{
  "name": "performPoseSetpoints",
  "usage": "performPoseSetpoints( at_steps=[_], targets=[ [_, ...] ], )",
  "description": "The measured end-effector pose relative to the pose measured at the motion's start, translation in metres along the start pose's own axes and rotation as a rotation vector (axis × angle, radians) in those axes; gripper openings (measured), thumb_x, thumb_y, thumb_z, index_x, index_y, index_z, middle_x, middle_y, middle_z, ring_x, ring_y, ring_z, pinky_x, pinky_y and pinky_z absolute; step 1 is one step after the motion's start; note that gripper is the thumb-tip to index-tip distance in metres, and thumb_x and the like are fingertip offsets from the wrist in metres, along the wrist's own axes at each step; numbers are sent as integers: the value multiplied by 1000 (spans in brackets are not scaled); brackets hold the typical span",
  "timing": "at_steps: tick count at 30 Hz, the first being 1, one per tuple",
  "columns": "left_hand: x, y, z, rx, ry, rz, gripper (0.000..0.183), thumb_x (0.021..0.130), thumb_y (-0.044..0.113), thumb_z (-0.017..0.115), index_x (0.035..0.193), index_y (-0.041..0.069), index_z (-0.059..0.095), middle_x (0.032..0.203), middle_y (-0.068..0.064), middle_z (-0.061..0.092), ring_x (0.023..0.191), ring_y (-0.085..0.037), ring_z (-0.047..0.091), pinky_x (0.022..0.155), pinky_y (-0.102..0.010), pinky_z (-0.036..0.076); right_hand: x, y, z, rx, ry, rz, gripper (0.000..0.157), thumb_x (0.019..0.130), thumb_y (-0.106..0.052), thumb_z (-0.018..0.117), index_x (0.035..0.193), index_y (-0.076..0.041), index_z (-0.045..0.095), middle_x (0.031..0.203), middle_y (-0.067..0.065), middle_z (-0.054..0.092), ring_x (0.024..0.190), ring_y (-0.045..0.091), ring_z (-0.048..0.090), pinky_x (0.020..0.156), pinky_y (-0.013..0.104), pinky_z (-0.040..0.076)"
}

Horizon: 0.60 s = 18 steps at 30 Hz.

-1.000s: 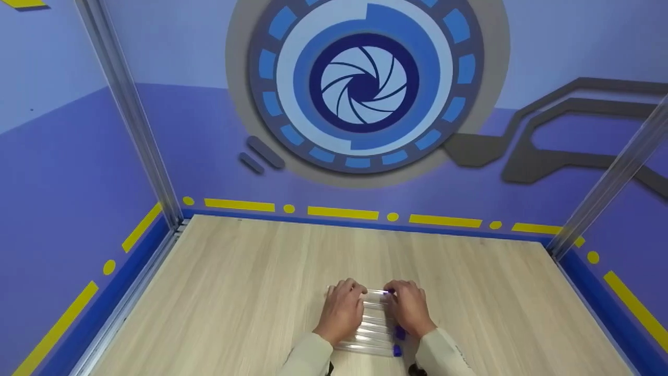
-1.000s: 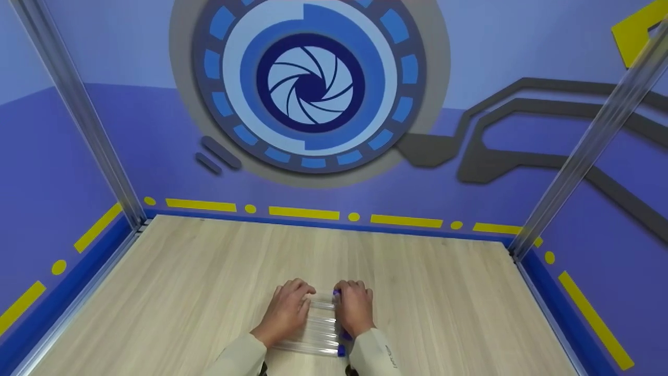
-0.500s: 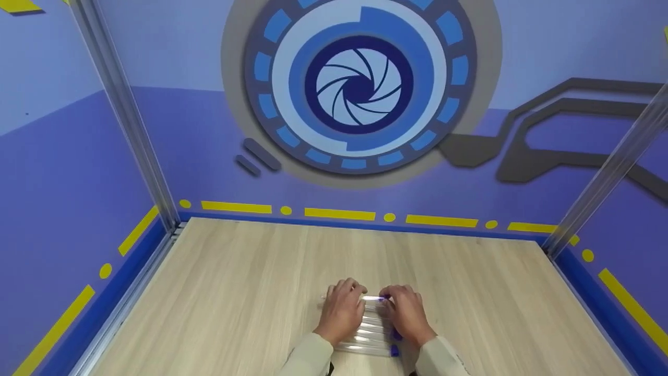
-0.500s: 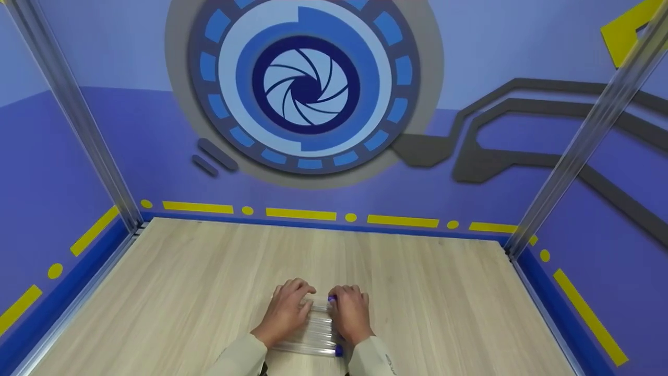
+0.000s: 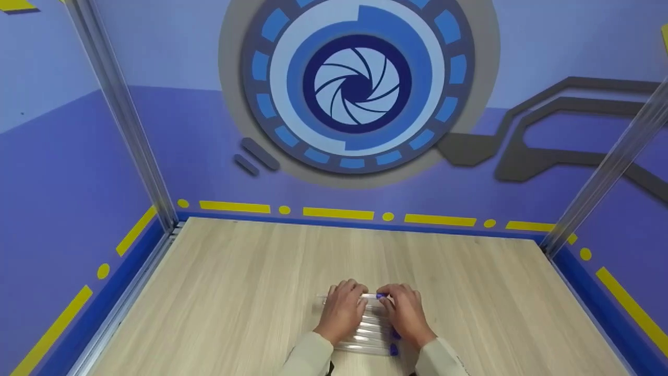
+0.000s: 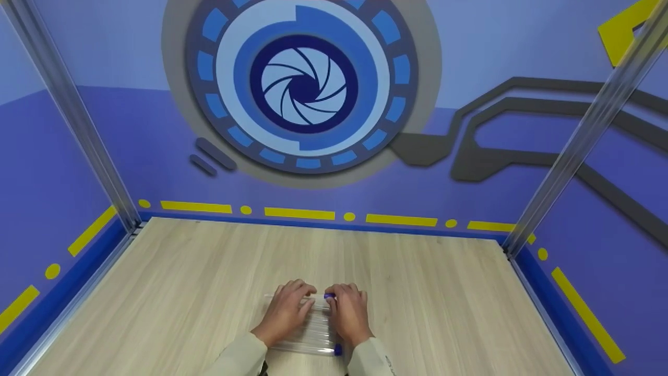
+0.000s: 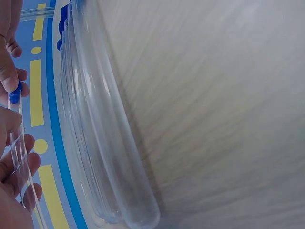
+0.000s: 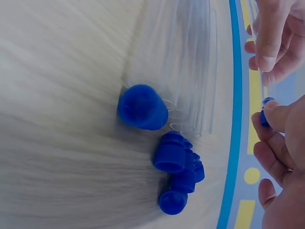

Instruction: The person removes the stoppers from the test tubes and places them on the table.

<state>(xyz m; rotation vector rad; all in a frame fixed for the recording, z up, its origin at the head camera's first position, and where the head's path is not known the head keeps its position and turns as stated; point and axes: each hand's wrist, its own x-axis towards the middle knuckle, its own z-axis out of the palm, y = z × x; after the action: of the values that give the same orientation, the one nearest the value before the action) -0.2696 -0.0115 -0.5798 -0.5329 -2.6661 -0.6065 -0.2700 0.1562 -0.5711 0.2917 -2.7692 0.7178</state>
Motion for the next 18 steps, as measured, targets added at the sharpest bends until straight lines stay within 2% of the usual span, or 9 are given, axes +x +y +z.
performPoseSetpoints(
  at_steps=[10,18],
  targets=[
    [1,3,2,-6,33,-1,13,90,25,65,101,21,67,95,8,62,91,-10,58,77,-29,42,-3,2,4,33,96,7,11,85,-10,70,94,-17,69,89,-7,69,83,10,55,81,36,35],
    [0,4,3,-18,35,-16,13,89,25,65,102,21,67,95,8,62,90,-9,58,77,-29,42,-4,1,2,57,61,56,12,87,-13,69,97,-19,70,93,-9,69,87,10,55,82,35,37]
  ],
)
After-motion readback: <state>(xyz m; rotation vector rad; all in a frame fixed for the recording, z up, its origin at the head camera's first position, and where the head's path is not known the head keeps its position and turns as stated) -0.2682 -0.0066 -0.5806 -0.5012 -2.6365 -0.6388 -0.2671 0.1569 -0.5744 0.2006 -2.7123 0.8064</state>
